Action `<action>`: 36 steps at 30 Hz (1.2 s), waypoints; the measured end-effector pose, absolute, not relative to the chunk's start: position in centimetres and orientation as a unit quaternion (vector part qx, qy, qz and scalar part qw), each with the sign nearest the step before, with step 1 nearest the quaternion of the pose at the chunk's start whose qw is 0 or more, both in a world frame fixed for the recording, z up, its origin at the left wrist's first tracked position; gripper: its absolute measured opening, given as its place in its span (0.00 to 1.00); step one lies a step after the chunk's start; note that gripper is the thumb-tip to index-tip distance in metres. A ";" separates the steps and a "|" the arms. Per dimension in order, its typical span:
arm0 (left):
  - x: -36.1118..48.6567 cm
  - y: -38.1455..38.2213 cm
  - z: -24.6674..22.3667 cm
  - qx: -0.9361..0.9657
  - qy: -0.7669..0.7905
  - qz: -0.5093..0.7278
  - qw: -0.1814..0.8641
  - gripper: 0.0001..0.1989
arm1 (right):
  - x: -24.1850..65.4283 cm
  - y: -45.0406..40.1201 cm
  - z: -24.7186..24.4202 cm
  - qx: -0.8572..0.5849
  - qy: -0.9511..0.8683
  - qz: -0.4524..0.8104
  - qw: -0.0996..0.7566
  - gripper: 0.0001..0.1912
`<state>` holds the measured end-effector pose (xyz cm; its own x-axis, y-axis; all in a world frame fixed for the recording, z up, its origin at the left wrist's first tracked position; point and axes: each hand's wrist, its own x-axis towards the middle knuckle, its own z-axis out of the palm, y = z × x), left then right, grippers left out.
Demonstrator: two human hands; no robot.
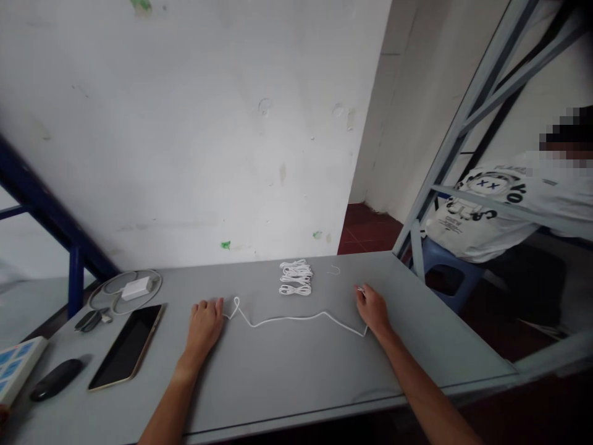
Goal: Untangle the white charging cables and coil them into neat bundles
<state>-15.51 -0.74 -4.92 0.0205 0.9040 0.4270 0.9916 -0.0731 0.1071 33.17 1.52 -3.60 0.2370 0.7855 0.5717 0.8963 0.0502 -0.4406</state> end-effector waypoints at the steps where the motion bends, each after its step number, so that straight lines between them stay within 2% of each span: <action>1: -15.4 -0.7 -5.0 -0.704 -0.672 -0.199 0.118 0.23 | 33.1 1.6 -3.8 -0.691 -0.616 -0.084 0.369 0.14; 5: -15.1 -0.7 -4.8 -0.690 -0.679 -0.218 0.126 0.24 | 33.0 1.6 -4.1 -0.707 -0.611 -0.094 0.343 0.12; 11: -12.6 -1.1 -3.4 -0.704 -0.638 -0.311 0.004 0.25 | 30.7 0.4 -3.7 -0.653 -0.632 -0.022 0.417 0.12; 15: -8.9 -1.9 -2.3 -0.742 -0.572 -0.339 -0.088 0.25 | 27.1 -0.5 -3.0 -0.600 -0.652 0.085 0.457 0.12; 18: -6.1 -2.2 -1.9 -0.757 -0.536 -0.357 -0.115 0.22 | 24.0 -0.5 -2.6 -0.573 -0.643 0.179 0.476 0.11; 21: -4.0 -2.0 -1.8 -0.778 -0.489 -0.369 -0.139 0.17 | 21.2 0.0 -2.4 -0.564 -0.628 0.231 0.483 0.15; 26: -2.0 -1.2 -1.9 -0.773 -0.471 -0.388 -0.173 0.14 | 19.1 0.8 -2.2 -0.522 -0.564 0.347 0.538 0.15; 32: -1.9 -1.6 -2.9 -0.785 -0.449 -0.379 -0.196 0.15 | 19.5 1.2 -2.3 -0.477 -0.469 0.512 0.538 0.17; 36: -1.9 -2.0 -3.4 -0.786 -0.428 -0.381 -0.231 0.18 | 19.2 0.8 -2.1 -0.465 -0.477 0.546 0.507 0.17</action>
<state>-1.90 -2.02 -3.41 0.3436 0.8489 0.4016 0.4971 -0.5273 0.6891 19.19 0.78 -2.07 -0.0532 0.9983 -0.0240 -0.1102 -0.0297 -0.9935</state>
